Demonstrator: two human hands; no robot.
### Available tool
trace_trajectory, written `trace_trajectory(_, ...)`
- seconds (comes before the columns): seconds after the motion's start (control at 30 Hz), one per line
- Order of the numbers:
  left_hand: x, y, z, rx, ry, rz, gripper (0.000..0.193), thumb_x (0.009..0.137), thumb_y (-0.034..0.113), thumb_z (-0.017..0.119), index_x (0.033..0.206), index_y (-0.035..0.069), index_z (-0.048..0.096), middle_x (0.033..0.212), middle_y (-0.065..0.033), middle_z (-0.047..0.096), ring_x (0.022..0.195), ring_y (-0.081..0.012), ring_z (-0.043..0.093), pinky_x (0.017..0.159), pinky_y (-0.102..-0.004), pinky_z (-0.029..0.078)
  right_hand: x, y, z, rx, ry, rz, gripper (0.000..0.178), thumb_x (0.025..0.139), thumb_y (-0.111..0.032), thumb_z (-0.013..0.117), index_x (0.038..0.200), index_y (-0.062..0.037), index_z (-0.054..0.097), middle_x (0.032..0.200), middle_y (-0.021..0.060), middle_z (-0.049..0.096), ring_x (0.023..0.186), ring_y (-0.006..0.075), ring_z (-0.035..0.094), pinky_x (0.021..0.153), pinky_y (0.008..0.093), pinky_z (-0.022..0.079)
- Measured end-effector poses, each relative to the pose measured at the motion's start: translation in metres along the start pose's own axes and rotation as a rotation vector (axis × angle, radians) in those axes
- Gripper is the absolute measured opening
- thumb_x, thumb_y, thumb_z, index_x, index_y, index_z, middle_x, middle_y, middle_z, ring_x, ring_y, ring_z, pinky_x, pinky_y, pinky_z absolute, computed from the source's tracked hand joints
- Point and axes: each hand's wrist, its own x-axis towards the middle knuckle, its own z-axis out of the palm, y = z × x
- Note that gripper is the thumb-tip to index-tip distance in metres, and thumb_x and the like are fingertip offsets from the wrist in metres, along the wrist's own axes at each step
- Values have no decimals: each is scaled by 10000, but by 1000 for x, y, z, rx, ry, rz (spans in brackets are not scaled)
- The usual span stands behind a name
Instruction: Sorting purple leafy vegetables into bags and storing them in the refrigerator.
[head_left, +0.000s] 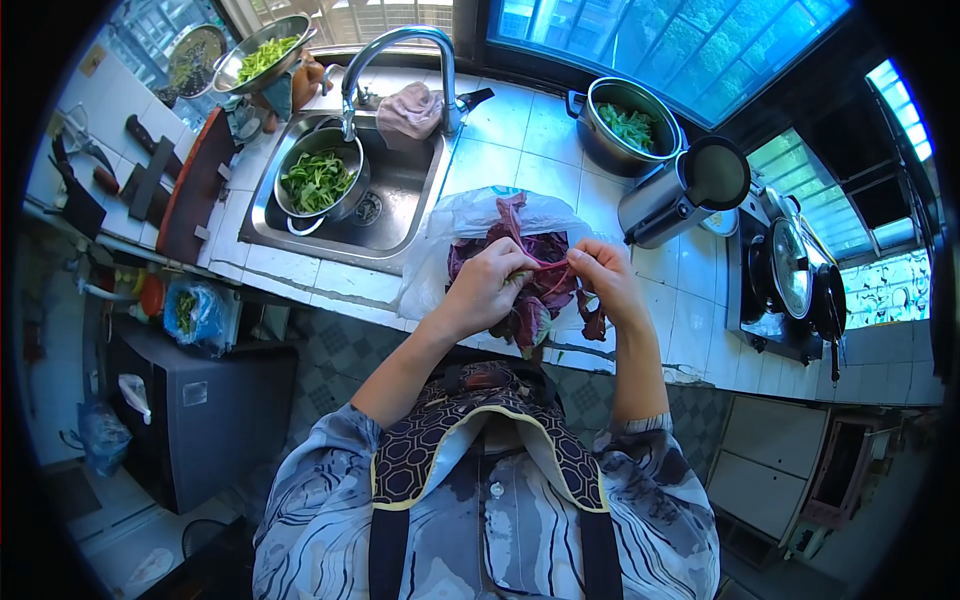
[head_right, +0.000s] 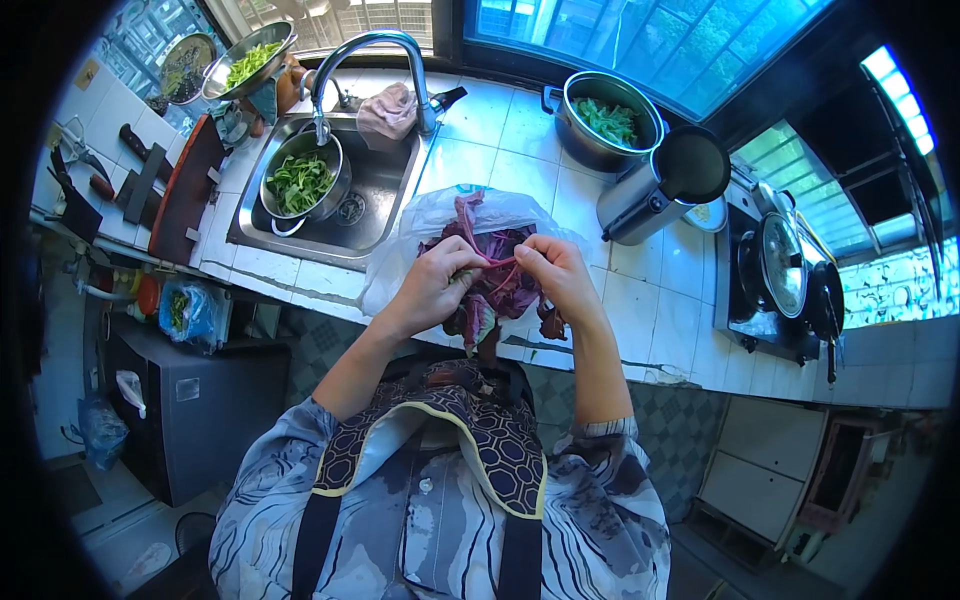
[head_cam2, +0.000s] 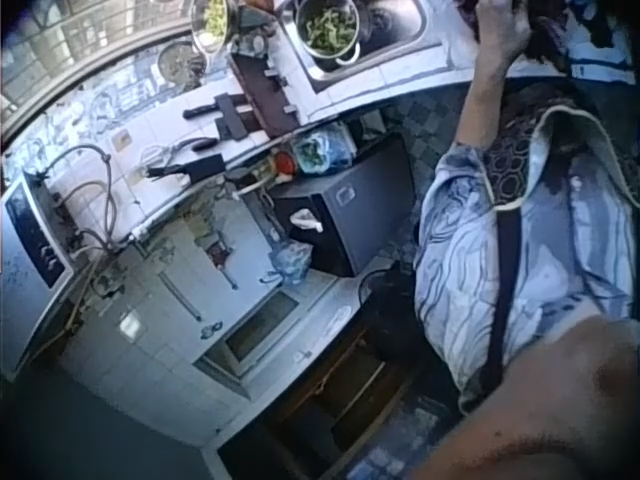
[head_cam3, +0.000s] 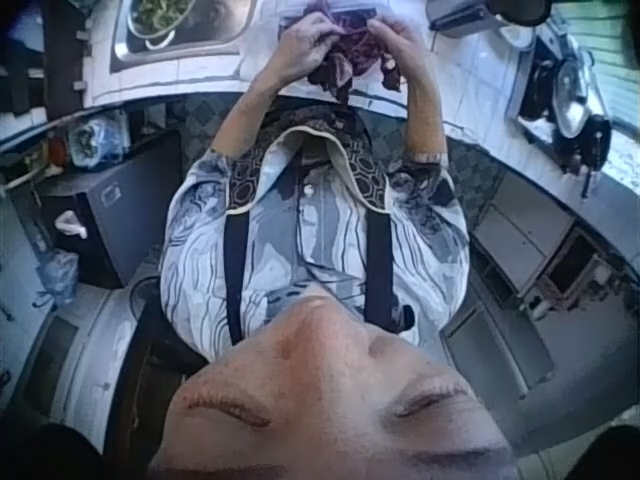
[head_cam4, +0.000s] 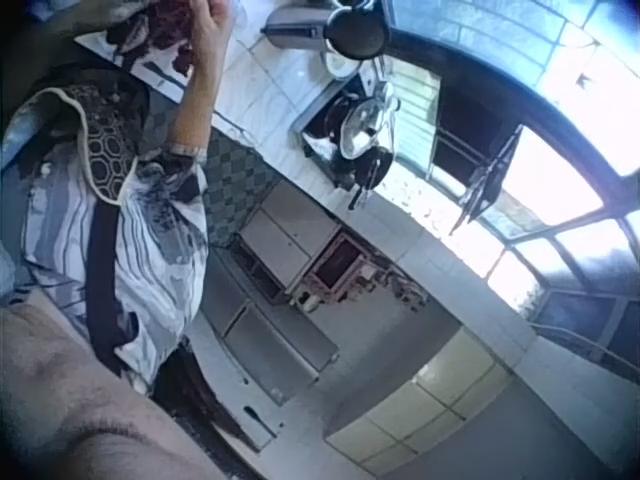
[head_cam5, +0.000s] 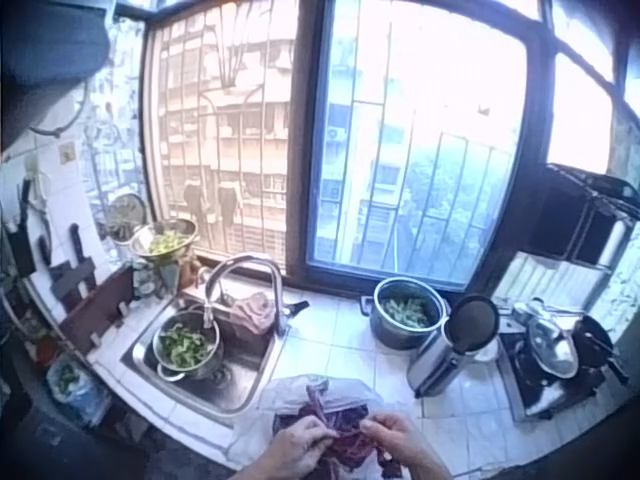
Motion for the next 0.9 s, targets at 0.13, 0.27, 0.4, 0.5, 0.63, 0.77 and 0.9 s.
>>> trace_trajectory(0.13, -3, -23, 11, 62, 204, 34, 105, 836, 59, 586, 906, 0, 636, 839, -127, 595, 786, -276, 609, 696, -330, 482, -3, 4, 16, -106, 102, -40, 215, 898, -184, 573, 761, -19, 587, 654, -60, 495, 612, 33, 398, 533, 214, 321)
trace_trajectory(0.27, -4, -54, -1, -269, 354, -483, 178, 892, 106, 495, 896, -12, 628, 835, -100, 655, 765, -167, 604, 718, -294, 473, -19, 2, 23, -212, 373, -351, 222, 891, -167, 577, 756, 9, 579, 614, -33, 482, 599, 53, 416, 529, 235, 333)
trace_trajectory(0.4, -12, -40, -20, -161, 256, -89, 121, 849, 103, 559, 927, 32, 620, 840, -88, 629, 759, -204, 613, 704, -296, 479, -20, -6, 11, -353, 251, -144, 223, 866, -168, 598, 735, 12, 589, 539, 10, 459, 528, 72, 398, 486, 259, 327)
trace_trajectory(0.5, -21, 1, -16, 141, 142, -39, 142, 808, 95, 608, 947, 70, 620, 828, -95, 599, 753, -255, 612, 678, -327, 479, -15, -11, 12, -435, 106, -86, 215, 856, -168, 605, 733, 8, 594, 534, 33, 484, 514, 87, 418, 479, 271, 338)
trace_trajectory(0.63, -14, 28, -9, 323, 1, 131, 161, 791, 60, 616, 950, 52, 595, 806, -114, 566, 744, -317, 582, 646, -399, 460, -14, -12, 21, -443, 3, -89, 198, 846, -160, 611, 733, 2, 599, 537, 63, 517, 502, 110, 463, 474, 287, 360)
trace_trajectory(0.77, -16, 21, -2, 255, 22, 128, 116, 821, 93, 590, 920, 43, 557, 825, -125, 574, 755, -331, 588, 649, -405, 465, -13, -2, 29, -379, 34, -194, 195, 851, -155, 610, 735, 1, 600, 560, 76, 542, 509, 120, 489, 474, 290, 373)
trace_trajectory(0.9, -25, 7, 13, 208, 69, -6, 107, 872, 112, 537, 939, 32, 515, 833, -164, 582, 772, -362, 585, 655, -420, 465, -17, 20, 49, -357, 246, -277, 186, 858, -133, 610, 735, 6, 593, 570, 79, 539, 512, 127, 485, 480, 293, 371)
